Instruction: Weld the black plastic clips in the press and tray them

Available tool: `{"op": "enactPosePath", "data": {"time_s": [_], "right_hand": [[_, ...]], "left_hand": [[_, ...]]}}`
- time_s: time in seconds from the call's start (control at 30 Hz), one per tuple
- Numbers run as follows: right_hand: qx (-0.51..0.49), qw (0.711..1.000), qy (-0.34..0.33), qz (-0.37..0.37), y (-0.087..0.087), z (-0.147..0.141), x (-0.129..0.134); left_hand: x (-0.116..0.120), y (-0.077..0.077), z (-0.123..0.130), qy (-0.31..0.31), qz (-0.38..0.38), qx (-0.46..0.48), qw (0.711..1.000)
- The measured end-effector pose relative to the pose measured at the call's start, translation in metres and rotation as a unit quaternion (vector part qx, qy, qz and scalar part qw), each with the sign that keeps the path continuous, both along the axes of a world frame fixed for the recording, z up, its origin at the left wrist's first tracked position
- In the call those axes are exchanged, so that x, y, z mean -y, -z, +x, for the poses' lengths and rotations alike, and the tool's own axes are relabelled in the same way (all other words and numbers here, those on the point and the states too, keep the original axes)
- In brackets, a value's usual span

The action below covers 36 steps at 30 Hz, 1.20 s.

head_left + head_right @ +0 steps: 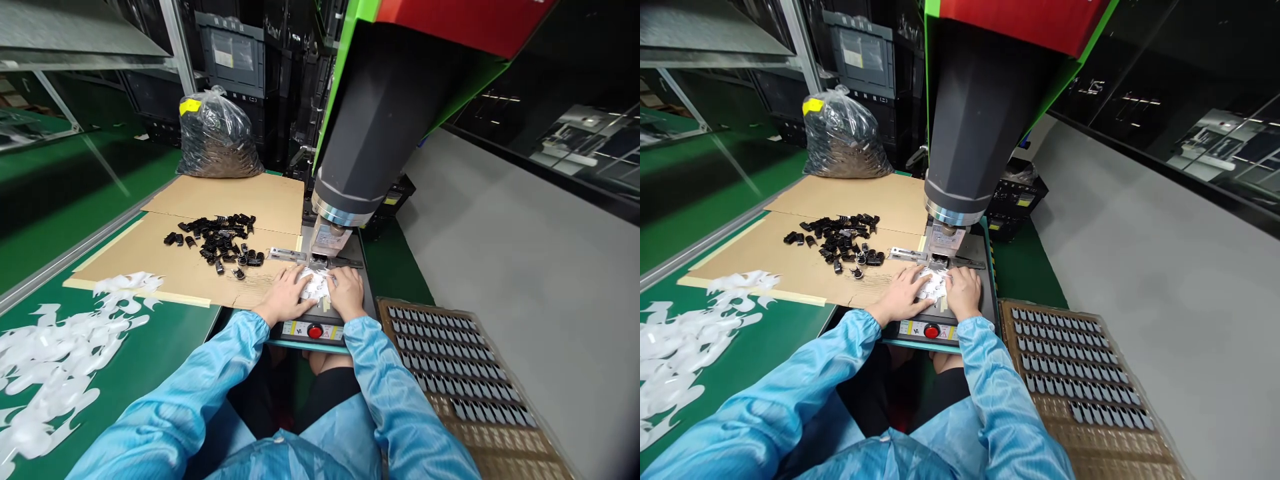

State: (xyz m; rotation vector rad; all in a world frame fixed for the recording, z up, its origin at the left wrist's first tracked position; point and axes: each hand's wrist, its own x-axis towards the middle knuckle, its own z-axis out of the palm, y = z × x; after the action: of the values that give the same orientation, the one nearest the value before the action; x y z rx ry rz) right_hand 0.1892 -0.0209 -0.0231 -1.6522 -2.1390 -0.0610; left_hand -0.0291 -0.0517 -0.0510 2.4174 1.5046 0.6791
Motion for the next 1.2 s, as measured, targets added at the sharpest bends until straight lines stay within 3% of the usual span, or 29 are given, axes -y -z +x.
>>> {"op": "enactPosePath", "data": {"time_s": [0.2, 0.33, 0.5, 0.67, 0.8, 0.9, 0.97, 1.1, 1.2], "right_hand": [[-0.039, 0.999, -0.017, -0.005, 0.0, 0.012, -0.001], [-0.123, 0.992, -0.006, -0.005, -0.001, 0.011, -0.021], [-0.169, 0.985, 0.014, -0.022, 0.0, 0.001, -0.051], [-0.151, 0.988, 0.014, -0.04, 0.002, -0.01, -0.068], [-0.206, 0.976, 0.024, -0.063, -0.002, -0.013, -0.077], [-0.277, 0.957, 0.023, -0.08, -0.005, -0.011, -0.069], [-0.358, 0.929, 0.01, -0.096, -0.005, -0.007, -0.05], [-0.503, 0.855, -0.032, -0.12, 0.006, -0.005, 0.018], [-0.548, 0.823, -0.07, -0.134, 0.014, -0.013, 0.071]], "left_hand": [[-0.005, -0.005, -0.004, -0.013, -0.006, 0.075, 0.997], [-0.035, -0.015, -0.003, -0.034, 0.023, 0.122, 0.992], [-0.078, -0.026, 0.008, -0.044, 0.013, 0.083, 0.995], [-0.096, -0.032, 0.015, -0.04, -0.002, 0.064, 0.997], [-0.102, -0.04, 0.013, -0.038, -0.029, 0.104, 0.993], [-0.09, -0.041, 0.009, -0.045, -0.042, 0.181, 0.982], [-0.068, -0.036, 0.007, -0.056, -0.085, 0.267, 0.958], [0.003, -0.018, 0.007, -0.057, -0.199, 0.474, 0.856], [0.054, -0.01, 0.012, -0.047, -0.248, 0.56, 0.789]]}}
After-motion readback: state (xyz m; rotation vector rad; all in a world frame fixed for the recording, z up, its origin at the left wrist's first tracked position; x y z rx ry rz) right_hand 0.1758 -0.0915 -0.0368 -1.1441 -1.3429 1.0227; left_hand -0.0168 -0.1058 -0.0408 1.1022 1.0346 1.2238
